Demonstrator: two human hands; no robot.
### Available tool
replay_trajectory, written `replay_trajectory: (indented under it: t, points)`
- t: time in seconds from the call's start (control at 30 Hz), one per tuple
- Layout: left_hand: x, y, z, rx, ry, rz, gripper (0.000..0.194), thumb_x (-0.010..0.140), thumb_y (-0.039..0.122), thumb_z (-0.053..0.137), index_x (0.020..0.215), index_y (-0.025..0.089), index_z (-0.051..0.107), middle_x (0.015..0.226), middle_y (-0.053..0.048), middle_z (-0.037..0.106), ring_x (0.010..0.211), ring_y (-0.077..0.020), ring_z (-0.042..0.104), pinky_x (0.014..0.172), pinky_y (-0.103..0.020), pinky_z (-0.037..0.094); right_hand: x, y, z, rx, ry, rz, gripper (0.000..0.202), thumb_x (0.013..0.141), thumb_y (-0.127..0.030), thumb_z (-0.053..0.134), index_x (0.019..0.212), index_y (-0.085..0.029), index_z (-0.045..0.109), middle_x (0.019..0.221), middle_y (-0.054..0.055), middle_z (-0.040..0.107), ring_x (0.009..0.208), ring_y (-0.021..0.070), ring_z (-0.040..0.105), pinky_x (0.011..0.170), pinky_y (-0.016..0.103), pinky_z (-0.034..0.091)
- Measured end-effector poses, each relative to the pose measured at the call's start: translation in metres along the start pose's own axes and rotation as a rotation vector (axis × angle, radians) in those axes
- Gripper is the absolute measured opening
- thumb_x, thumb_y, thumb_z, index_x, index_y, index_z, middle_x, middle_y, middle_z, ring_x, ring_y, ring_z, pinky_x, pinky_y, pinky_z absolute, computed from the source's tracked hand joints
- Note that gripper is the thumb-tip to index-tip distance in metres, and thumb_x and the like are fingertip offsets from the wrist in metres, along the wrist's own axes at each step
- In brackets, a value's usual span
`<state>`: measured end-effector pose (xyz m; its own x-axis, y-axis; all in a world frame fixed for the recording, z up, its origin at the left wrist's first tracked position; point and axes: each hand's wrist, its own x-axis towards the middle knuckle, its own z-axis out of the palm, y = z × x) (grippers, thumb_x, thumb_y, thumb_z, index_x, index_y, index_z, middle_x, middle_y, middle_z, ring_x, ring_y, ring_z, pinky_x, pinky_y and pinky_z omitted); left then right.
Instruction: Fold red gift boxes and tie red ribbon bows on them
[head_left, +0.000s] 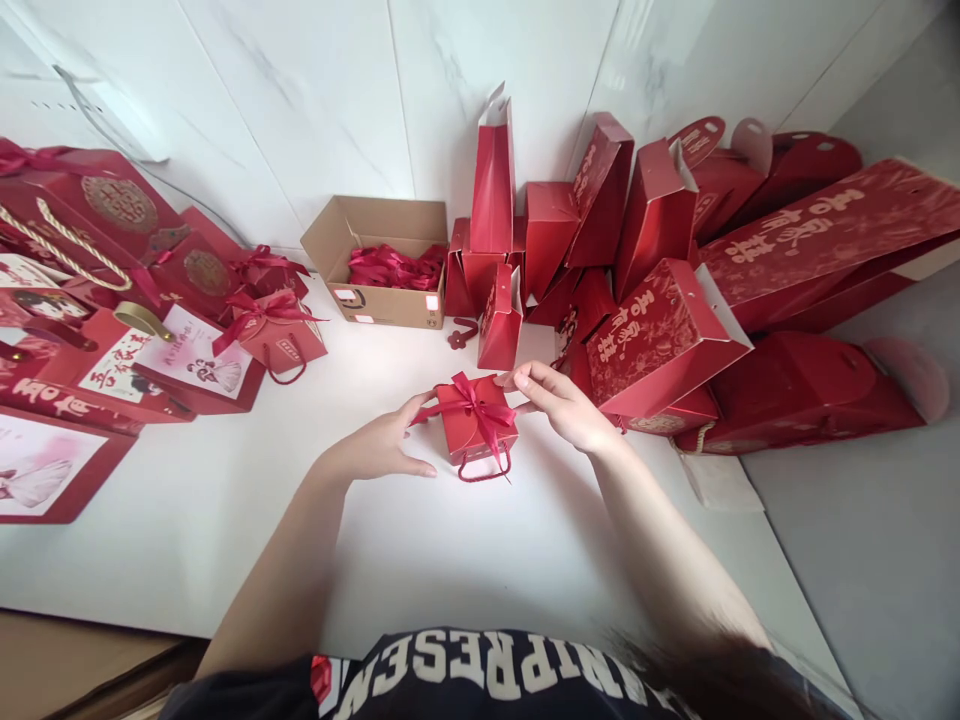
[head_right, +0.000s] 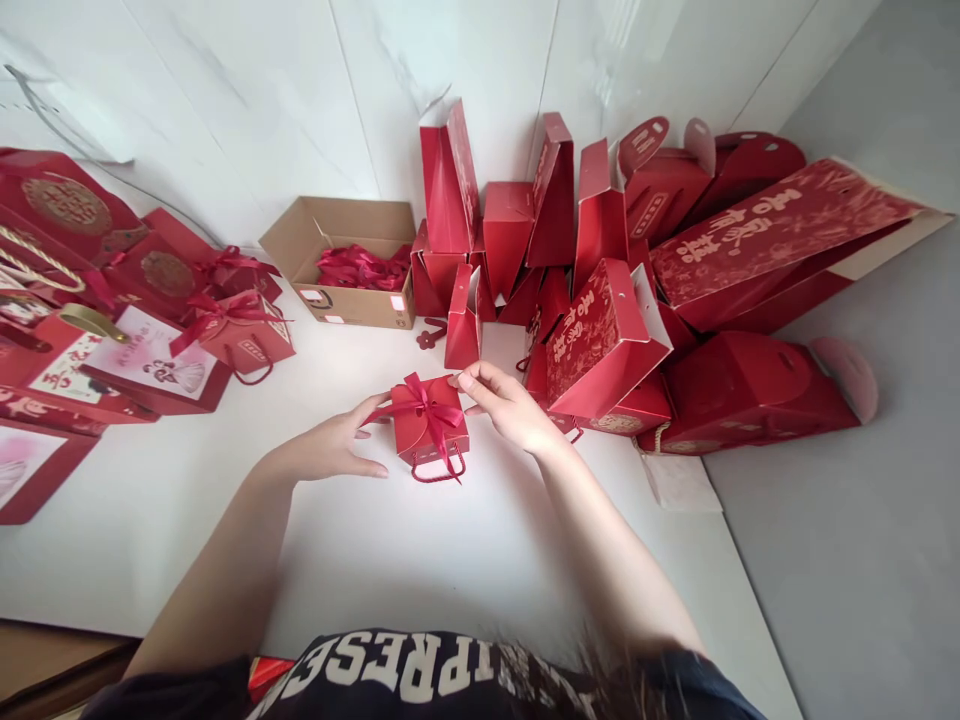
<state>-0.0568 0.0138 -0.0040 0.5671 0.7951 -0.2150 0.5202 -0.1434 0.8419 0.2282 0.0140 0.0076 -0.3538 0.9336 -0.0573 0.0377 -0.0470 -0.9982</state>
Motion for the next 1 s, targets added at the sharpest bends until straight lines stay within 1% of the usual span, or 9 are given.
replay_trajectory:
  t: [0.1, 0.17, 0.23, 0.33, 0.47, 0.57, 0.7, 0.83, 1.0]
  points:
    - [0.01, -0.01, 0.016, -0.006, 0.083, 0.105, 0.122, 0.064, 0.037, 0.085, 0.156, 0.031, 0.005, 0.159, -0.017, 0.025, 0.146, -0.0343, 0.028, 0.111, -0.054, 0.038, -0.005, -0.004, 0.001, -0.126, -0.089, -0.054, 0.032, 0.086, -0.044, 0.065, 0.11, -0.024, 0.056, 0.126, 0.005, 0.06, 0.106, 0.0196, 0.062, 0.094, 0.04, 0.051]
    - [0.018, -0.017, 0.029, -0.039, 0.129, 0.154, 0.134, 0.062, 0.038, 0.086, 0.155, 0.032, -0.011, 0.158, -0.019, 0.025, 0.147, -0.0352, 0.026, 0.112, -0.059, 0.034, -0.007, -0.002, 0.004, -0.243, -0.108, -0.139, 0.042, 0.082, -0.034, 0.07, 0.119, -0.026, 0.053, 0.13, 0.006, 0.057, 0.108, 0.0201, 0.061, 0.097, 0.04, 0.05]
    - [0.024, -0.022, 0.04, -0.056, 0.156, 0.18, 0.136, 0.064, 0.038, 0.085, 0.152, 0.033, -0.019, 0.156, -0.02, 0.029, 0.145, -0.0346, 0.03, 0.112, -0.06, 0.033, -0.007, 0.001, 0.006, -0.358, -0.063, -0.225, 0.042, 0.083, -0.026, 0.065, 0.122, -0.025, 0.052, 0.13, 0.006, 0.057, 0.114, 0.0203, 0.059, 0.101, 0.041, 0.047]
    - [0.029, -0.024, 0.049, -0.003, 0.28, 0.21, 0.125, 0.067, 0.036, 0.083, 0.154, 0.03, -0.006, 0.151, -0.019, 0.037, 0.144, -0.0347, 0.032, 0.115, -0.057, 0.032, -0.003, 0.009, 0.009, -0.433, 0.036, -0.26, 0.034, 0.087, -0.021, 0.055, 0.121, -0.025, 0.051, 0.125, 0.006, 0.06, 0.117, 0.0202, 0.057, 0.102, 0.041, 0.046]
    - [0.031, -0.025, 0.051, 0.063, 0.398, 0.274, 0.101, 0.066, 0.026, 0.081, 0.149, 0.023, 0.022, 0.146, -0.018, 0.041, 0.136, -0.0346, 0.043, 0.11, -0.049, 0.041, 0.005, 0.017, 0.015, -0.383, 0.171, -0.221, 0.027, 0.089, -0.027, 0.05, 0.116, -0.024, 0.05, 0.12, 0.007, 0.061, 0.106, 0.0196, 0.063, 0.084, 0.036, 0.054]
    - [0.032, -0.026, 0.052, 0.096, 0.449, 0.325, 0.091, 0.066, 0.024, 0.079, 0.142, 0.022, 0.029, 0.138, -0.017, 0.049, 0.127, -0.0326, 0.052, 0.103, -0.047, 0.047, 0.007, 0.019, 0.02, -0.368, 0.259, -0.229, 0.022, 0.09, -0.029, 0.048, 0.111, -0.024, 0.052, 0.116, 0.006, 0.062, 0.095, 0.0183, 0.065, 0.077, 0.034, 0.055]
    - [0.034, -0.027, 0.052, 0.166, 0.555, 0.399, 0.091, 0.065, 0.027, 0.079, 0.14, 0.021, 0.029, 0.139, -0.018, 0.048, 0.129, -0.0326, 0.051, 0.106, -0.047, 0.045, 0.006, 0.019, 0.026, -0.268, 0.286, -0.252, 0.022, 0.092, -0.037, 0.048, 0.108, -0.024, 0.053, 0.111, 0.006, 0.065, 0.092, 0.0185, 0.066, 0.073, 0.032, 0.055]
    - [0.037, -0.033, 0.05, 0.233, 0.671, 0.4, 0.097, 0.061, 0.021, 0.08, 0.142, 0.023, 0.026, 0.142, -0.018, 0.046, 0.134, -0.0349, 0.046, 0.109, -0.05, 0.043, 0.009, 0.026, 0.036, -0.11, 0.324, -0.275, 0.029, 0.092, -0.045, 0.051, 0.112, -0.024, 0.052, 0.118, 0.009, 0.065, 0.104, 0.0203, 0.064, 0.086, 0.036, 0.055]
    - [0.039, -0.04, 0.05, 0.264, 0.759, 0.412, 0.1, 0.062, 0.022, 0.081, 0.143, 0.022, 0.023, 0.142, -0.022, 0.044, 0.132, -0.0368, 0.048, 0.105, -0.052, 0.045, 0.008, 0.051, 0.058, 0.036, 0.447, -0.319, 0.04, 0.096, -0.05, 0.043, 0.126, -0.025, 0.048, 0.137, 0.011, 0.055, 0.127, 0.0218, 0.052, 0.107, 0.042, 0.042]
